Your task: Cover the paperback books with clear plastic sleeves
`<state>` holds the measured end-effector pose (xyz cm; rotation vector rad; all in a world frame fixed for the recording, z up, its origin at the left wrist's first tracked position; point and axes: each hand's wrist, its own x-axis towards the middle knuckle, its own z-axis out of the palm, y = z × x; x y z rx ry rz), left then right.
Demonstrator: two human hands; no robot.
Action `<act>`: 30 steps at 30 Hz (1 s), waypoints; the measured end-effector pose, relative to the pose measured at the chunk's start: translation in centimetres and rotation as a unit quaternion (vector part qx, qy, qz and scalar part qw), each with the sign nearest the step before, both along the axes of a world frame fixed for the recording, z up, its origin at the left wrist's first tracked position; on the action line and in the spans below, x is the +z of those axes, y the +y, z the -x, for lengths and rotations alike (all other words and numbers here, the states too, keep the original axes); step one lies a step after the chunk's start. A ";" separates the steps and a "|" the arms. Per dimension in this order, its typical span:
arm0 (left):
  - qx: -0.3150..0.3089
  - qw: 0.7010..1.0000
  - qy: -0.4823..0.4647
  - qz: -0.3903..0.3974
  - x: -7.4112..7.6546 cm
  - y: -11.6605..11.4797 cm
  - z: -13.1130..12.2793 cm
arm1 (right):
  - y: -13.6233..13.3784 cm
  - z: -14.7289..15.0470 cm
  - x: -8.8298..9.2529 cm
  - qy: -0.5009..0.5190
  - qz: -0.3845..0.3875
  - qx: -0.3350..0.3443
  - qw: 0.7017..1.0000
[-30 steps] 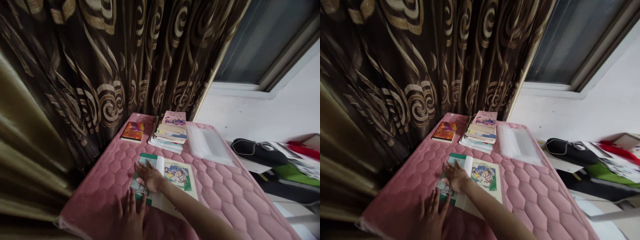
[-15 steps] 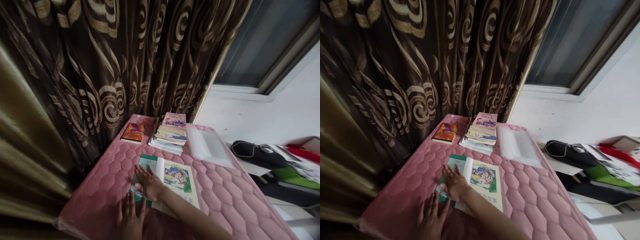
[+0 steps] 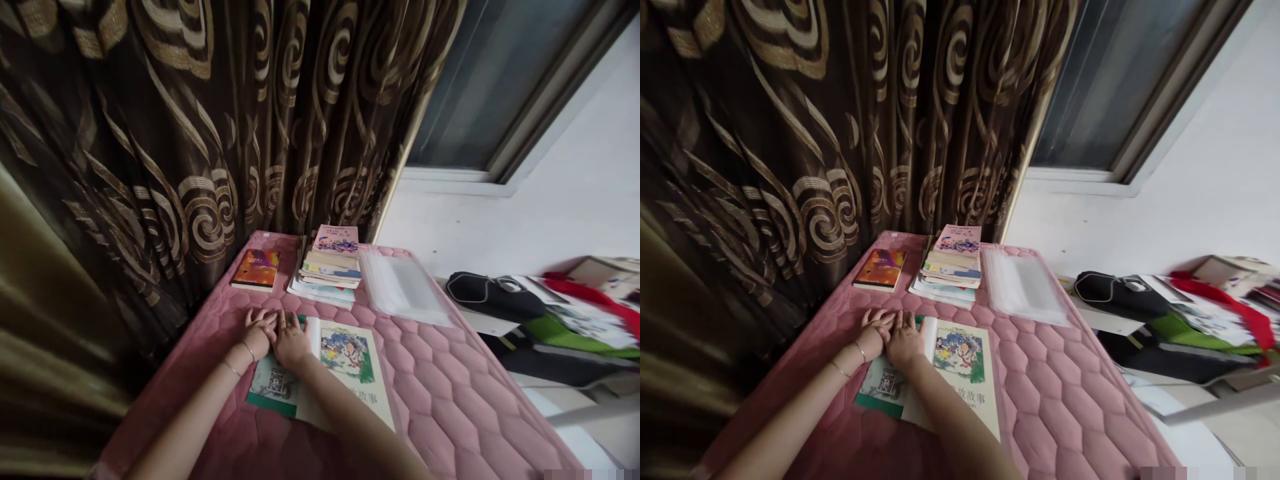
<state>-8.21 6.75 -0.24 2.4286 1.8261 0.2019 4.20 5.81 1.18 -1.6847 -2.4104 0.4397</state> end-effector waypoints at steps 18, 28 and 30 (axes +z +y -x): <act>0.085 0.995 0.030 -0.044 -0.1 -10.8 0.0 | -2.7 -2.7 -1.1 -0.065 -0.015 0.017 0.998; 0.074 0.994 0.067 -0.046 -0.5 -13.8 1.8 | -10.1 -3.6 -2.6 -0.027 -0.024 0.047 0.998; 0.082 0.994 0.062 -0.023 -0.2 -13.6 1.9 | -10.4 -4.5 -2.3 -0.013 -0.017 0.047 0.999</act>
